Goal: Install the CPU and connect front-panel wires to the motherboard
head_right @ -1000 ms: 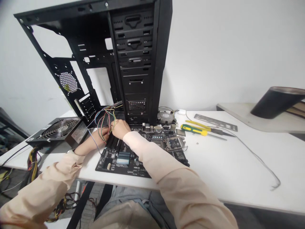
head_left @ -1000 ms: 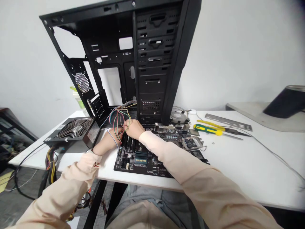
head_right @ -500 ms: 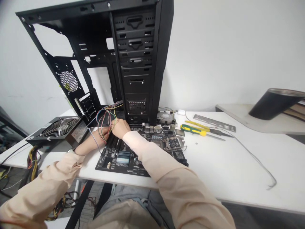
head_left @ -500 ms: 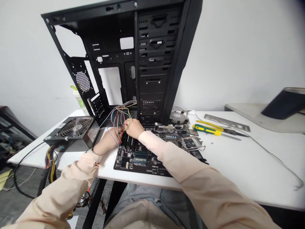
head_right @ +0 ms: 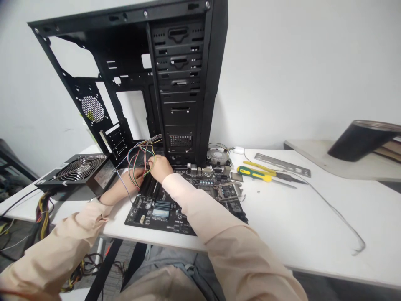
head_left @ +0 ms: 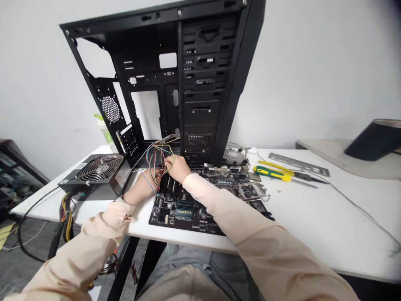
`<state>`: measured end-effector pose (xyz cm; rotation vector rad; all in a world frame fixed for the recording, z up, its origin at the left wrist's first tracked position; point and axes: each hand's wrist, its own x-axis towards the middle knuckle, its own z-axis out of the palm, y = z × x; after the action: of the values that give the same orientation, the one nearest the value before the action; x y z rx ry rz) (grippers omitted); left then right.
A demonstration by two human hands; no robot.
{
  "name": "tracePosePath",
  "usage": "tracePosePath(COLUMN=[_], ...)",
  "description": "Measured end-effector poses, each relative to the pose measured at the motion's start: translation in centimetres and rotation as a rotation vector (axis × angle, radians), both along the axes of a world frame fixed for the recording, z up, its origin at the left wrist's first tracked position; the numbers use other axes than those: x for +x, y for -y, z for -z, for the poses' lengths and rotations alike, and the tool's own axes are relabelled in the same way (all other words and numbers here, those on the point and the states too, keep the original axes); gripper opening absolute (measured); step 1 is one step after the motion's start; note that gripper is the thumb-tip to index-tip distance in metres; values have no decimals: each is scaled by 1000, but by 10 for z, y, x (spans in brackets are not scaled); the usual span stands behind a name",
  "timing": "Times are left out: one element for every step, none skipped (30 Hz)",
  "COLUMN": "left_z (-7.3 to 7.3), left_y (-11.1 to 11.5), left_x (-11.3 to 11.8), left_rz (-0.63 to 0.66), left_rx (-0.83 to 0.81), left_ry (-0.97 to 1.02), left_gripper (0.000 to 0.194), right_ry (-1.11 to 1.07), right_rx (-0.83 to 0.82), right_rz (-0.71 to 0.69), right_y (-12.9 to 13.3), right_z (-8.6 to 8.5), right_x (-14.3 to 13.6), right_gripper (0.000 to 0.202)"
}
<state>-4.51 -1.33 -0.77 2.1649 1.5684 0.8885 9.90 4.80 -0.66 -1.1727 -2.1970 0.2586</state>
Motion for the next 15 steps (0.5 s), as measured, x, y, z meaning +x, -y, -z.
tracePosePath(left_z=[-2, -4, -7, -9, -11, -13, -15, -16, -16, -15, -14, -13, -11, -9, -7], left_y=[1, 2, 4, 5, 6, 7, 8, 8, 7, 6, 4, 2, 0, -3, -5], left_x=[1, 3, 4, 5, 5, 6, 6, 5, 4, 3, 2, 0, -1, -2, -3], left_rz=[-6, -14, -26, -40, -55, -72, -89, -109, -131, -157, -184, -209, -229, -242, -248], left_rx=[7, 15, 24, 32, 37, 37, 30, 19, 4, -13, -32, -54, -80, -110, -143], left_ry=[4, 11, 23, 40, 62, 87, 116, 151, 193, 241, 296, 355, 418, 483, 548], left_gripper=[15, 16, 16, 16, 16, 17, 20, 24, 27, 30, 31, 33, 35, 38, 41], right_ry=[-8, -17, -25, -32, -39, -43, -47, -49, -52, -55, -59, -65, -72, -79, -86], right_rx=[-3, -6, -10, -13, -16, -18, -21, -25, -29, -33, -38, -43, -47, -53, -57], right_rz=[14, 31, 47, 61, 72, 76, 74, 64, 47, 25, 2, -18, -34, -44, -51], right_y=[0, 1, 1, 2, 2, 3, 3, 4, 4, 4, 4, 4, 4, 4, 4], right_z=[-1, -1, -2, -2, -3, -3, -4, -4, -4, -4, -4, -4, -4, -3, -3], right_x=[1, 2, 3, 4, 5, 5, 5, 5, 5, 4, 4, 4, 3, 3, 3], right_gripper=[26, 27, 27, 27, 27, 27, 27, 26, 26, 25, 25, 26, 27, 29, 31])
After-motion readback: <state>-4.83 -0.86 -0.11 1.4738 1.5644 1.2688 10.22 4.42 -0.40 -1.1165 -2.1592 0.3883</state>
